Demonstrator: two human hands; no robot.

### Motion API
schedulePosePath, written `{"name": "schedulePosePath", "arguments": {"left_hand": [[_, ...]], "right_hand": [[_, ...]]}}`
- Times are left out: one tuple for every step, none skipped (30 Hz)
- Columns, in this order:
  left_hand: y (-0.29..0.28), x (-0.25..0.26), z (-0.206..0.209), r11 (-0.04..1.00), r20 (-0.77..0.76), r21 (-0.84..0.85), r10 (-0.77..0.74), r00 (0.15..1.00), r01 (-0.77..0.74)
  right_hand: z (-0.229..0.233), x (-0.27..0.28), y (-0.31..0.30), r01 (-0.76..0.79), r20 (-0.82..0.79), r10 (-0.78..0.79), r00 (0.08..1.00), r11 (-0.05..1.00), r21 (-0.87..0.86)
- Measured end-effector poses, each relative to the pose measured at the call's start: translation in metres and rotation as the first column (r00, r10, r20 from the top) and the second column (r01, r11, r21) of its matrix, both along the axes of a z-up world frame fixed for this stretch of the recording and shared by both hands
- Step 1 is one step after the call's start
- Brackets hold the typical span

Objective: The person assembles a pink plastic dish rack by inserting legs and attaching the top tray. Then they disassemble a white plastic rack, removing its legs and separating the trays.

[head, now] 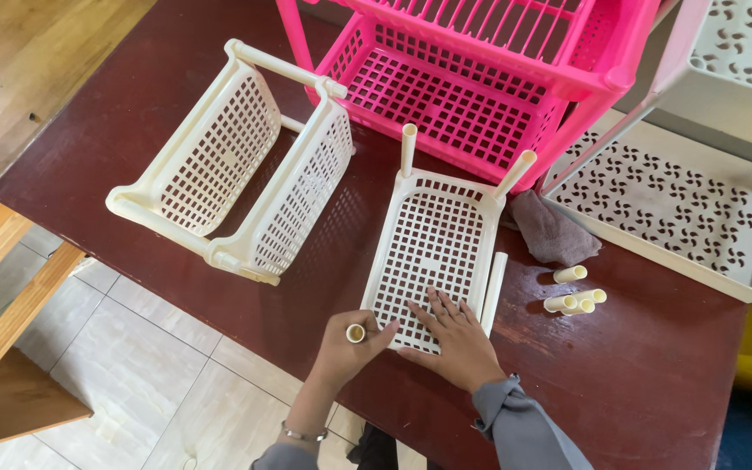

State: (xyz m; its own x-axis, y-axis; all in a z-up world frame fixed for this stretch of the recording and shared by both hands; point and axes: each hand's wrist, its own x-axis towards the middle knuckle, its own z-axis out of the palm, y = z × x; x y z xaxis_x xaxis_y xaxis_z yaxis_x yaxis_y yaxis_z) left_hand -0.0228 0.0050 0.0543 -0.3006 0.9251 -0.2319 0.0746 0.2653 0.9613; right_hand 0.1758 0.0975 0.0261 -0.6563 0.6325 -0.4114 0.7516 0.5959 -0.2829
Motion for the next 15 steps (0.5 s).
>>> {"name": "schedulePosePath", "arguments": {"left_hand": [[0.002, 0.003, -0.007, 0.997, 0.006, 0.055, 0.046, 0.999, -0.047], [0.004, 0.006, -0.012, 0.99, 0.012, 0.109, 0.091, 0.996, -0.092], [0.005, 0.009, -0.015, 0.977, 0.02, 0.163, 0.134, 0.991, -0.136], [0.006, 0.014, -0.016, 0.967, -0.017, 0.167, 0.198, 0.98, -0.193], [0.007, 0.02, -0.015, 0.953, -0.053, 0.173, 0.261, 0.964, -0.249], [0.008, 0.025, -0.014, 0.936, -0.089, 0.181, 0.323, 0.942, -0.303], [0.01, 0.03, -0.011, 0.922, -0.093, 0.171, 0.365, 0.926, -0.346], [0.013, 0.034, -0.008, 0.908, -0.097, 0.161, 0.405, 0.909, -0.388], [0.016, 0.039, -0.005, 0.891, -0.101, 0.151, 0.445, 0.89, -0.429], [0.019, 0.043, -0.002, 0.868, -0.101, 0.149, 0.49, 0.866, -0.474], [0.022, 0.047, 0.001, 0.843, -0.1, 0.147, 0.534, 0.84, -0.518], [0.024, 0.051, 0.003, 0.815, -0.1, 0.144, 0.576, 0.811, -0.561], [0.027, 0.054, 0.004, 0.776, -0.092, 0.141, 0.629, 0.772, -0.615], [0.029, 0.058, 0.005, 0.732, -0.083, 0.137, 0.679, 0.729, -0.667], [0.032, 0.061, 0.005, 0.686, -0.074, 0.133, 0.727, 0.683, -0.715]], "right_hand": [[-0.001, 0.001, 0.001, -0.004, -0.002, 0.004, 1.0, 1.0, 0.013], [-0.001, 0.0, 0.0, -0.007, -0.007, 0.007, 1.0, 1.0, 0.025], [-0.002, 0.0, 0.0, -0.01, -0.011, 0.01, 1.0, 0.999, 0.037], [-0.003, 0.0, -0.001, -0.012, 0.0, 0.012, 1.0, 0.999, 0.038], [-0.004, 0.001, -0.001, -0.015, 0.011, 0.014, 1.0, 0.999, 0.04], [-0.005, 0.0, -0.001, -0.017, 0.021, 0.016, 1.0, 0.999, 0.042], [-0.006, 0.0, -0.001, -0.018, 0.009, 0.018, 1.0, 0.998, 0.053], [-0.006, 0.0, -0.002, -0.019, -0.002, 0.019, 1.0, 0.998, 0.064], [-0.006, 0.0, -0.002, -0.019, -0.014, 0.02, 1.0, 0.997, 0.075], [-0.005, 0.0, -0.002, -0.018, -0.006, 0.018, 1.0, 0.998, 0.068], [-0.005, -0.001, -0.002, -0.016, 0.001, 0.016, 1.0, 0.998, 0.061], [-0.004, 0.0, -0.003, -0.014, 0.01, 0.014, 1.0, 0.998, 0.054], [-0.004, 0.0, -0.003, -0.013, 0.005, 0.013, 1.0, 0.998, 0.068], [-0.004, 0.0, -0.004, -0.011, 0.002, 0.011, 1.0, 0.996, 0.083], [-0.004, 0.0, -0.004, -0.01, -0.002, 0.01, 1.0, 0.995, 0.098]]}}
